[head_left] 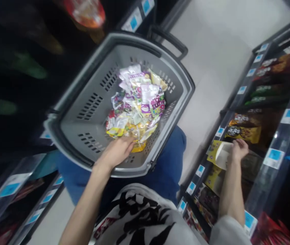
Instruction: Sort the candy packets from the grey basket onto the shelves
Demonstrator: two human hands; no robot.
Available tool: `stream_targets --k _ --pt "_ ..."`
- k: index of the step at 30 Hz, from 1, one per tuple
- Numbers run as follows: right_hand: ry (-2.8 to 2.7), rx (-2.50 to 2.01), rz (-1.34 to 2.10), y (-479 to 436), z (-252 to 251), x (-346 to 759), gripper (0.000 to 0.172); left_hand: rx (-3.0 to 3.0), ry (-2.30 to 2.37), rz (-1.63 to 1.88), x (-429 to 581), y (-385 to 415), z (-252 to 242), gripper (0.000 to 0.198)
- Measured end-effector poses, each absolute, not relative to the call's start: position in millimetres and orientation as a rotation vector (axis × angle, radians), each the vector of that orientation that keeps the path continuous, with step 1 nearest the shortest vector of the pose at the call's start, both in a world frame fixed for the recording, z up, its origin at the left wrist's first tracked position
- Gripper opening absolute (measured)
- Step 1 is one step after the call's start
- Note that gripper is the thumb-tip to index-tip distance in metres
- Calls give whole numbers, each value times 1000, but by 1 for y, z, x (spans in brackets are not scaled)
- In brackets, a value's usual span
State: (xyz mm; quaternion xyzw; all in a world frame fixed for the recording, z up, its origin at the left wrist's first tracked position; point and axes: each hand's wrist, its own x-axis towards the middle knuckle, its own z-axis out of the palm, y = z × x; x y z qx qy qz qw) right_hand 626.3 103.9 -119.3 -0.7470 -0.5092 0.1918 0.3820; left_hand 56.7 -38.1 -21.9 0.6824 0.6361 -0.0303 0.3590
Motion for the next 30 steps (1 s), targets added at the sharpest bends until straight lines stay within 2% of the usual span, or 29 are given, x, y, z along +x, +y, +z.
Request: stream_targets --k 4,10,14,18,23,30 --pt "-1135 -1711 452 132 -81 561 35 1760 1623 -65 59 -40 -20 37" --pt "-1556 -1487 560 152 10 426 30 1757 1617 -70 64 -42 -15 32" --pt "-1788 -1326 681 160 38 349 32 1734 1645 -37 63 -42 -10 30" --pt "-2032 -1270 746 188 29 279 36 1739 1681 -14 60 -42 -10 32" --pt "-2345 -1839 564 224 -9 222 44 1731 1740 25 59 -39 -14 35" --pt "-2504 -1830 540 234 -39 210 35 1705 1750 77 60 -37 -23 30"
